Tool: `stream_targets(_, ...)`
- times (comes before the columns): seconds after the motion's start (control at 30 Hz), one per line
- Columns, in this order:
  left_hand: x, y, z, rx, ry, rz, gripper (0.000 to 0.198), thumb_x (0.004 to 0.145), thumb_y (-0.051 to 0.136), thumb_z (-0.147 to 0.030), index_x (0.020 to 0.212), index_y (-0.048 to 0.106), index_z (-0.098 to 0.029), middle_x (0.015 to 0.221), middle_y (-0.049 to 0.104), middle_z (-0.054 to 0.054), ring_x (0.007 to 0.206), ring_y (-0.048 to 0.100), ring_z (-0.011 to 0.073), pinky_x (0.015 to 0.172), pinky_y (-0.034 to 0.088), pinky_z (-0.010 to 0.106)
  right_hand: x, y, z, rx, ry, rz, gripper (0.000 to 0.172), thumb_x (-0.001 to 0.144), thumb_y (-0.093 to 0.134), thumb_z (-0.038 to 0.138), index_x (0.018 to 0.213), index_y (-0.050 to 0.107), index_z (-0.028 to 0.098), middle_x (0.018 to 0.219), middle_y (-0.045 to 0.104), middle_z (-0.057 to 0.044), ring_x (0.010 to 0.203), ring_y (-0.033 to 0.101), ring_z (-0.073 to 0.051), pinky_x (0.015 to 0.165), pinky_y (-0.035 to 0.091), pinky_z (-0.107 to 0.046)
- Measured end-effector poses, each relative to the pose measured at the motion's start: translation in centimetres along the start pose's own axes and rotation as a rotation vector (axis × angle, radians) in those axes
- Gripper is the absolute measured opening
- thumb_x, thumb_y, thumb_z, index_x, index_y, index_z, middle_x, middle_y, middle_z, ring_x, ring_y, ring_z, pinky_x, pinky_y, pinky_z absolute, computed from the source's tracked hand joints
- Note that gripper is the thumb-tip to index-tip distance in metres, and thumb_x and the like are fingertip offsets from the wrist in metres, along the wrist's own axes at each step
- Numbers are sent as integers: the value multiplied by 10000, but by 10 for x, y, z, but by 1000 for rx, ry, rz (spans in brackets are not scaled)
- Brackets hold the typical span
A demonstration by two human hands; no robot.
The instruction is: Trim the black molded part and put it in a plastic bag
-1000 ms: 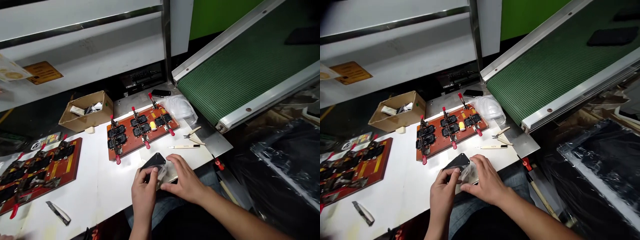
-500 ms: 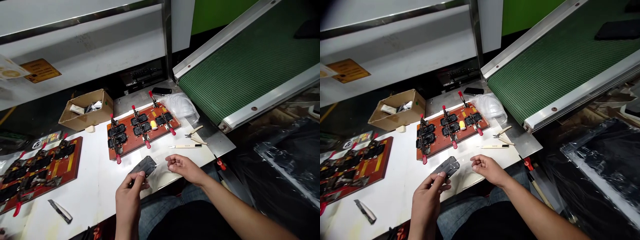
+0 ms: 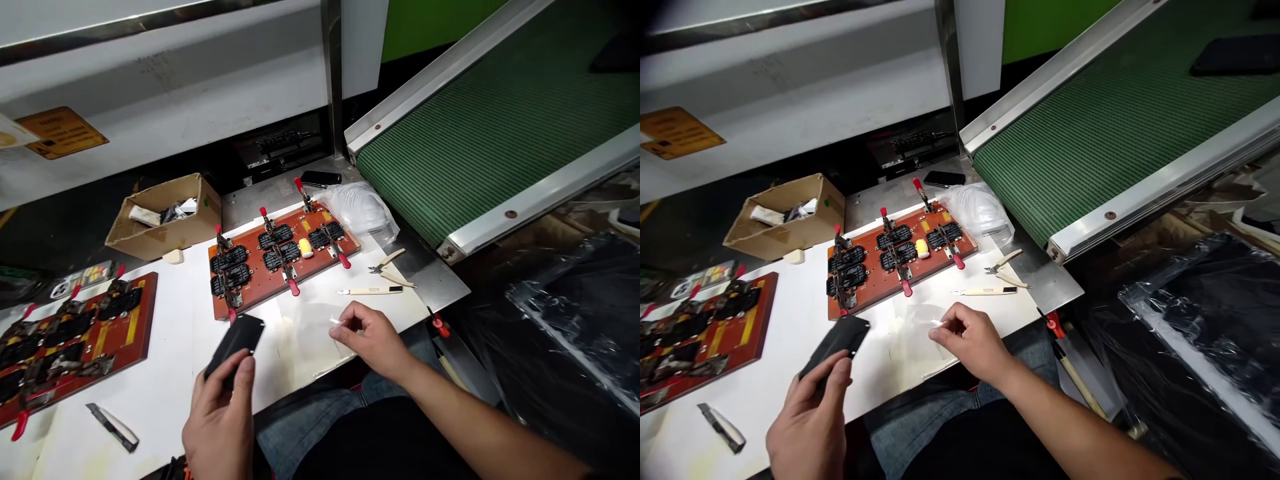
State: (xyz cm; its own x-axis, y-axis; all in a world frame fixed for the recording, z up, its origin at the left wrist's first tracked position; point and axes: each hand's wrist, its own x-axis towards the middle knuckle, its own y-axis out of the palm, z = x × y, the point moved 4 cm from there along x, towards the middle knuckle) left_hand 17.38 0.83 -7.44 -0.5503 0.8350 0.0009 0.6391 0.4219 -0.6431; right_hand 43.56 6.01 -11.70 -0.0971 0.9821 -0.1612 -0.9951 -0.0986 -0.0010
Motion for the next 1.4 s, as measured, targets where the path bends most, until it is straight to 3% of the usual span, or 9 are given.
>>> stream_targets(0.13, -26, 26, -28, -69, 125, 403, 387, 812, 767, -640, 1005, 820, -308, 1108, 702, 28, 1012, 676, 240, 871, 534, 309, -12, 23, 21, -250, -211, 84, 206, 866, 803, 276, 811, 616, 210, 764, 648, 42, 704, 583, -119, 678, 432, -243)
stream_targets(0.23, -33, 42, -29, -92, 99, 504, 360, 850, 741, -622, 971, 820, -292, 1066, 721, 43, 1038, 673, 244, 885, 536, 303, -17, 35, 26, -301, -327, 208, 111, 870, 710, 119, 892, 645, 206, 877, 689, 20, 802, 629, -126, 754, 471, -235)
stream_targets(0.37, -27, 47, -15, -90, 45, 533, 392, 869, 704, -640, 943, 817, -273, 995, 716, 45, 931, 673, 229, 744, 535, 274, -15, 32, 20, -278, -213, 315, 62, 908, 697, 182, 951, 701, 226, 926, 727, 21, 824, 658, -128, 758, 498, -231)
stream_targets(0.57, -18, 39, -6, -4, 38, 404, 388, 835, 724, -636, 851, 795, -255, 1015, 665, 52, 688, 593, 163, 575, 464, 246, -9, 17, 14, -355, -234, -35, 39, 925, 591, 191, 921, 602, 228, 855, 673, 19, 772, 628, -139, 745, 495, -265)
stream_targets(0.8, -25, 43, -20, 25, 181, 303, 355, 872, 701, -605, 901, 798, -265, 1018, 645, 40, 599, 579, 130, 556, 465, 251, -5, 27, -6, -179, 20, 29, 218, 859, 675, 211, 1039, 558, 246, 845, 649, 31, 754, 616, -143, 697, 502, -268)
stream_targets(1.0, -14, 43, -2, -39, 32, 354, 433, 857, 701, -670, 997, 821, -278, 1013, 693, 52, 815, 677, 210, 776, 530, 301, -7, 14, 8, -265, -327, 166, 119, 962, 706, 292, 1054, 646, 246, 921, 707, 6, 799, 649, -142, 745, 515, -267)
stream_targets(1.1, -16, 40, 7, -170, -52, 377, 515, 871, 708, -650, 1254, 748, -309, 1079, 724, 47, 915, 738, 222, 897, 546, 317, -6, 8, 11, -360, -457, -3, 74, 1018, 640, 286, 971, 667, 236, 889, 695, -17, 812, 655, -159, 759, 513, -289)
stream_targets(1.23, -25, 26, 27, -439, -312, 251, 959, 749, 883, -549, 1580, 437, -380, 1083, 747, 21, 872, 768, 204, 843, 606, 310, -2, 8, 8, -479, -507, -186, 98, 1034, 590, 263, 960, 646, 231, 864, 672, -40, 800, 643, -181, 755, 517, -320)
stream_targets(1.4, -39, 19, 36, -702, -523, 339, 543, 577, 1003, -432, 976, 744, -169, 1007, 746, 66, 868, 688, 211, 679, 626, 284, -6, 26, 9, -480, -563, -82, 109, 1035, 581, 231, 980, 675, 228, 905, 690, -50, 840, 662, -185, 770, 523, -324)
